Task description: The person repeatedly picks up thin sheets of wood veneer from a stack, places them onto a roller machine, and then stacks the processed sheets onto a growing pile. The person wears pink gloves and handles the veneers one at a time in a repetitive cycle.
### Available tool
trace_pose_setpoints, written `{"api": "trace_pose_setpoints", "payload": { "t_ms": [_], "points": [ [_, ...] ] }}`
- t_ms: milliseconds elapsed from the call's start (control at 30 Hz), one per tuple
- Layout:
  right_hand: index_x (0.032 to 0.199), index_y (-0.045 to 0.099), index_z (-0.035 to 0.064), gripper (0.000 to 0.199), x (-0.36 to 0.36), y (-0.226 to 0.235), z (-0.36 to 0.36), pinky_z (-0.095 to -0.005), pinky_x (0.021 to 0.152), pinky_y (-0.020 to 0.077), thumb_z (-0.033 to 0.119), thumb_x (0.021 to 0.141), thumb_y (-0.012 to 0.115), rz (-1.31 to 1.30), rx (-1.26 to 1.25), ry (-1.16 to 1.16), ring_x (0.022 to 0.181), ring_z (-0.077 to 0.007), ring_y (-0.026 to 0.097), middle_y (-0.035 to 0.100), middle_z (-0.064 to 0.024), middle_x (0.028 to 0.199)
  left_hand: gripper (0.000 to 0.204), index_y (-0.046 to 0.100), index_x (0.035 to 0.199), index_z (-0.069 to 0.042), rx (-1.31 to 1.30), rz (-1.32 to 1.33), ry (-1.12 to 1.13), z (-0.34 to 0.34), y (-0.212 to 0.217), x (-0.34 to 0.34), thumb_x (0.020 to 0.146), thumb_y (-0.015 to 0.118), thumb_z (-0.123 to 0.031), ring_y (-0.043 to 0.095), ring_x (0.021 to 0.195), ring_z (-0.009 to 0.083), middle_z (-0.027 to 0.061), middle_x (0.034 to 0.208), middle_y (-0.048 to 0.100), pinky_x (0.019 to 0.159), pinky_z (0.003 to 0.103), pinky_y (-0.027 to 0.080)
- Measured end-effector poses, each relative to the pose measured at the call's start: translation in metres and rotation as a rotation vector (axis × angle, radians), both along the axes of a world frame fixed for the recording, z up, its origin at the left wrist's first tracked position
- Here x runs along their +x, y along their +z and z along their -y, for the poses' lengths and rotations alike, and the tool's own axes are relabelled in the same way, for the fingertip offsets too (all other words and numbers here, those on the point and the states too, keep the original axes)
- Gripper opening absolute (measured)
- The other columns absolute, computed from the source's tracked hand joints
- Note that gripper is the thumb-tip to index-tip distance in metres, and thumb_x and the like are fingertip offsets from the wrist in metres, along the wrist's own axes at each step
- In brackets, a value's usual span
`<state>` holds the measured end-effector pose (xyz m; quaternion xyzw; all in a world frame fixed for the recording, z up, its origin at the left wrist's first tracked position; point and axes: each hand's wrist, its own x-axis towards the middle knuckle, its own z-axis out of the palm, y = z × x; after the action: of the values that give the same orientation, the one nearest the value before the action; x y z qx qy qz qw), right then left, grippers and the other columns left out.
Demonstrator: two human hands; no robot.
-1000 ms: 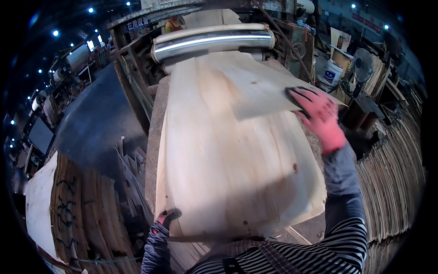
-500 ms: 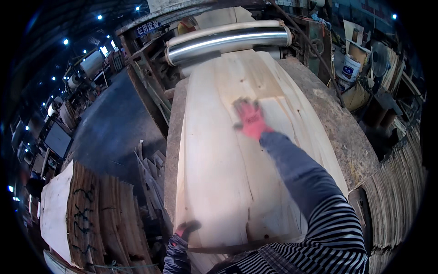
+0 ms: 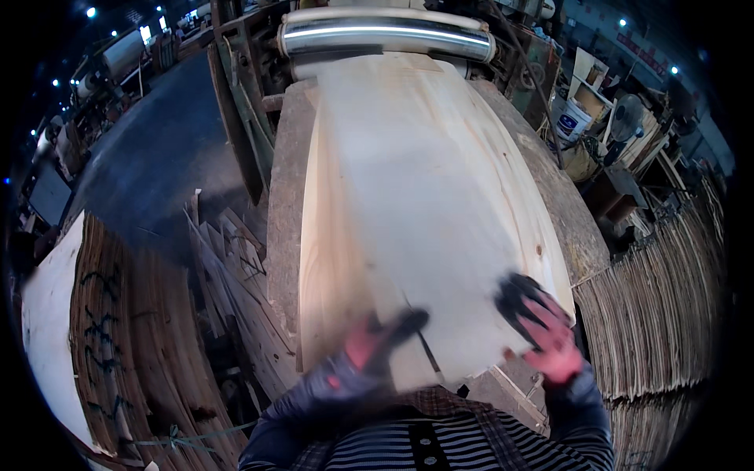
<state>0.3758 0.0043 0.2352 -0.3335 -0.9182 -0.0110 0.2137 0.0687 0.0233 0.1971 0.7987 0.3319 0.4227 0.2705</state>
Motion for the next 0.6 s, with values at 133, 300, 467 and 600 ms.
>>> {"api": "trace_pose_setpoints", "payload": {
  "t_ms": [133, 300, 467, 600],
  "points": [
    [0.091, 0.057, 0.0074, 0.040, -0.020, 0.048, 0.043, -0.0515, 0.083, 0.0391, 0.029, 0.058, 0.060, 0.163, 0.011, -0.077, 0.104, -0.0409, 0.046, 0.049, -0.0144, 0.110, 0.038, 0.044, 0.116, 0.003, -0.421, 0.182, -0.160, 0.036, 0.015, -0.010, 0.082, 0.052, -0.013, 0.050, 0.105, 0.0264, 0.0182, 0.111, 0.051, 0.090, 0.035, 0.039],
    [0.096, 0.060, 0.0113, 0.043, -0.071, 0.075, -0.011, -0.0356, 0.080, 0.0458, 0.009, 0.053, 0.058, 0.272, 0.232, -0.190, 0.102, -0.0273, 0.051, 0.053, -0.0085, 0.103, 0.055, 0.045, 0.115, 0.003, 0.021, 0.070, 0.065, -0.002, 0.031, -0.026, 0.070, 0.067, -0.018, 0.050, 0.103, 0.0296, 0.0183, 0.110, 0.051, 0.089, 0.037, 0.040],
    [0.112, 0.051, 0.0127, 0.045, -0.113, 0.098, -0.116, -0.0337, 0.083, 0.0436, 0.008, 0.068, 0.055, 0.176, 0.262, -0.125, 0.102, -0.0242, 0.050, 0.053, -0.0094, 0.108, 0.055, 0.034, 0.124, -0.004, -0.947, 1.296, -0.101, -0.043, -0.006, -0.041, 0.086, 0.037, -0.045, 0.050, 0.102, 0.0292, 0.0177, 0.113, 0.047, 0.088, 0.040, 0.042],
    [0.115, 0.048, 0.0126, 0.043, -0.124, 0.084, -0.207, -0.0347, 0.089, 0.0388, 0.011, 0.071, 0.054, 0.141, 0.235, -0.105, 0.105, -0.0252, 0.048, 0.051, -0.0100, 0.114, 0.054, 0.035, 0.124, 0.001, -0.368, 0.103, 0.605, 0.003, -0.082, -0.062, 0.076, 0.057, -0.008, 0.046, 0.109, 0.0301, 0.0177, 0.119, 0.044, 0.092, 0.035, 0.035]
  ]
}}
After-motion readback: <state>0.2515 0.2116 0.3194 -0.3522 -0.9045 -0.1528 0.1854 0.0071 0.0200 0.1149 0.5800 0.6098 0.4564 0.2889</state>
